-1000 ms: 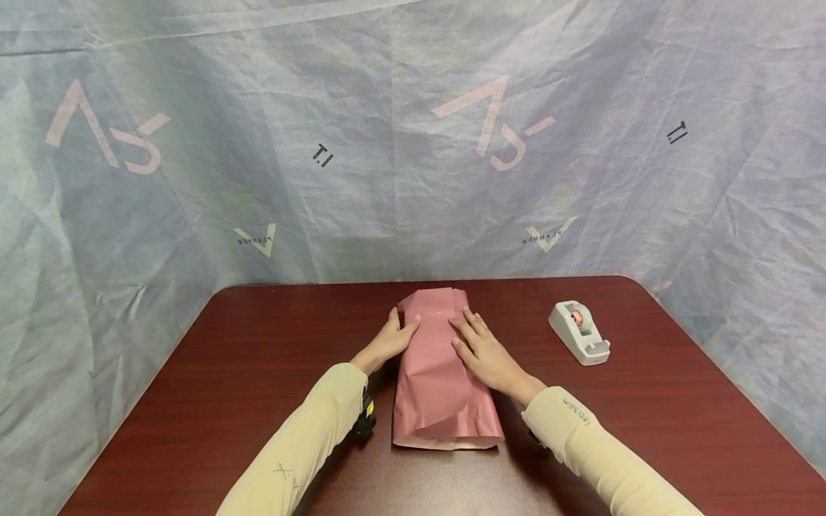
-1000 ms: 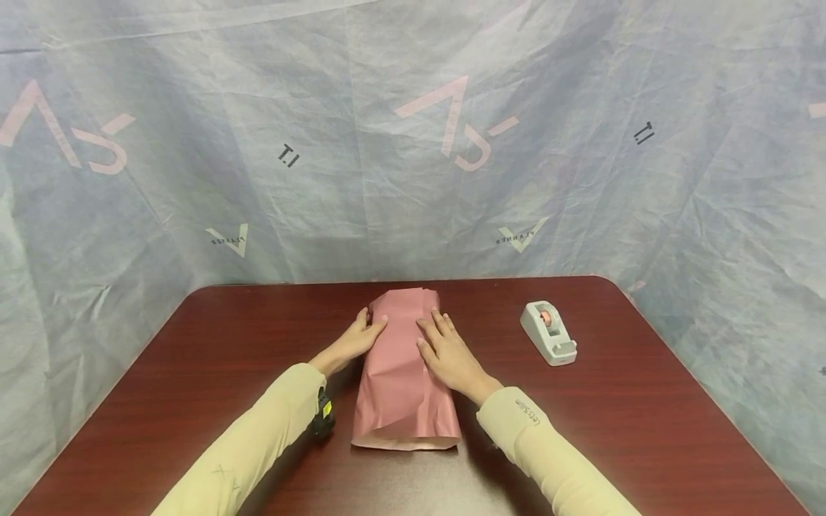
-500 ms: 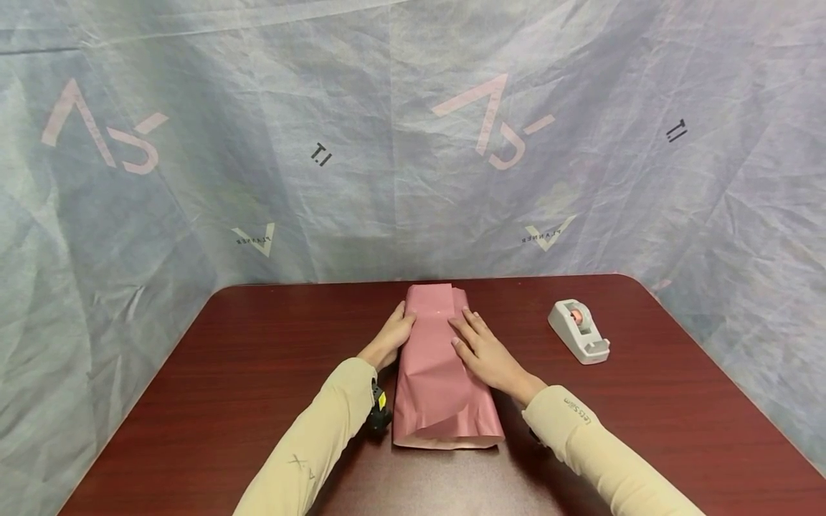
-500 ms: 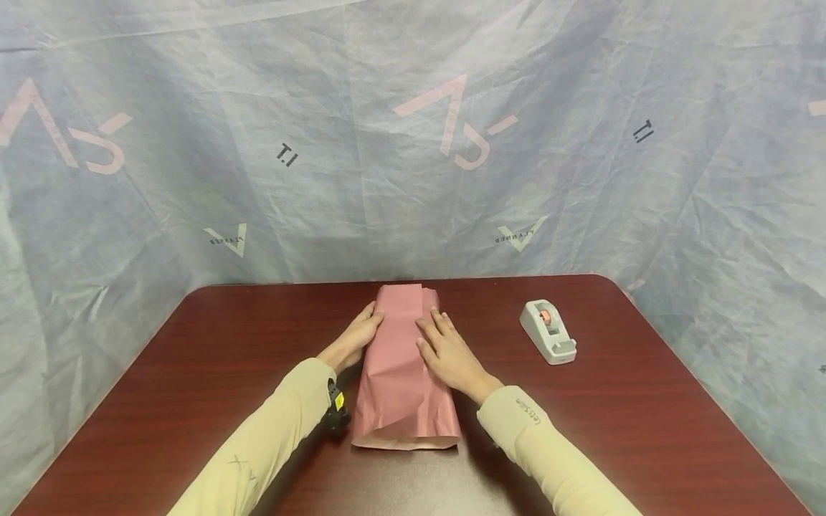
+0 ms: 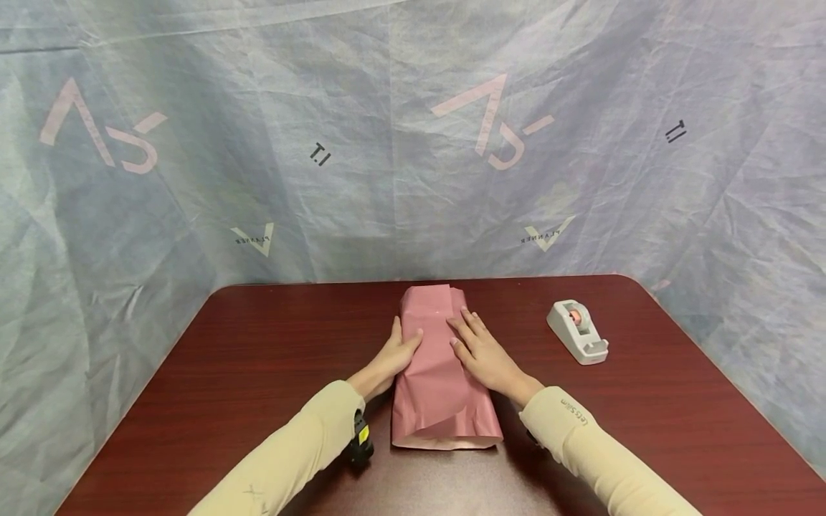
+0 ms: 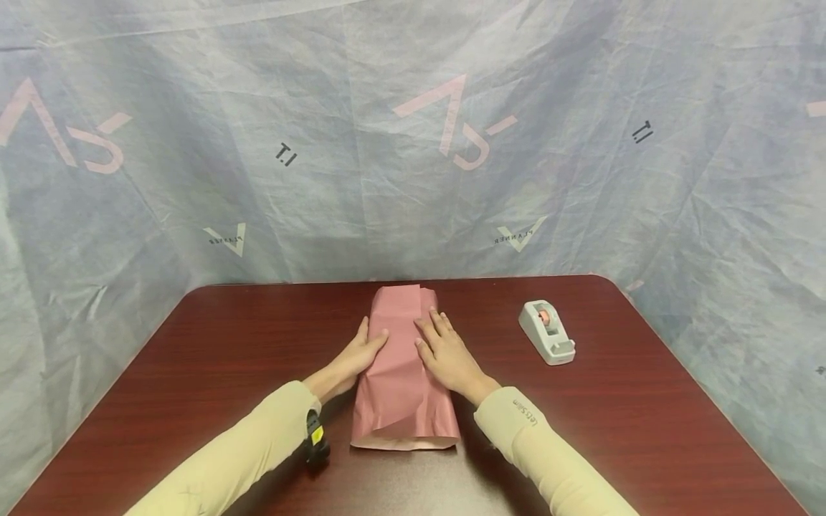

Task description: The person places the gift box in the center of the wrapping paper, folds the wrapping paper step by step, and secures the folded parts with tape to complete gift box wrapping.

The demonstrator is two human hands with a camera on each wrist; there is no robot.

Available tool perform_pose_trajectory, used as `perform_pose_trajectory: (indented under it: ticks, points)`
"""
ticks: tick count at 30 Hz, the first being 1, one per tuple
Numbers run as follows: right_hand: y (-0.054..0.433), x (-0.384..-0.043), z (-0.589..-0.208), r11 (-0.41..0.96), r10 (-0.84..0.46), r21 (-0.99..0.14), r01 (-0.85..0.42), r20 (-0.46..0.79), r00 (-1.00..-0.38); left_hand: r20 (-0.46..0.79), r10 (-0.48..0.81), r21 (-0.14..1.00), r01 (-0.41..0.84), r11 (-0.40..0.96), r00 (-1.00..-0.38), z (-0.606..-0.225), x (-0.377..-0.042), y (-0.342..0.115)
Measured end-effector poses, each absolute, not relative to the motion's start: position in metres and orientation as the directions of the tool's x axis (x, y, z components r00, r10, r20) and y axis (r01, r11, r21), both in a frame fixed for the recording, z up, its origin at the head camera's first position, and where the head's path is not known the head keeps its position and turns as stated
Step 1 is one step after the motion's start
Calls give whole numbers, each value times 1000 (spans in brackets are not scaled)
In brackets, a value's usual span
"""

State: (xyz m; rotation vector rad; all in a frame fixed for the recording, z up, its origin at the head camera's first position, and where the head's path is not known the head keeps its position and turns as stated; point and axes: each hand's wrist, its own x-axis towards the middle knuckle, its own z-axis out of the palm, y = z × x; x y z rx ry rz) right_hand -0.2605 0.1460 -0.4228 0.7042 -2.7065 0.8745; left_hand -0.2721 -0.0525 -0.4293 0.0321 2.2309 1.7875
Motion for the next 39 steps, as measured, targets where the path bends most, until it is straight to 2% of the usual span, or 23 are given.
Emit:
perform_pose_trajectory:
  ticks: [8,14,23,28,39]
  points:
    - [144,-260,-422,715,-368,-499,-490,328,-870,-242,265,967,-208,150,-933,-426,-226,-60]
    - [143,-260,-421,724,-358,-493,-483,331,-873,-224,296,974,-217,59,-928,-420,-217,-61]
    - [144,-259,-420,714,-356,-513,-476,319,-878,-223,367,975,-216,60,-903,-415,-204,-63]
    - [144,-259,-421,711,-361,-517,-477,314,-878,-249,320,968,-222,119,-914,-414,-215,-63]
    - [144,-259,-423,693,-364,-551,-464,288,-886,-237,213,957,-191,216,-948,-423,-271,-57]
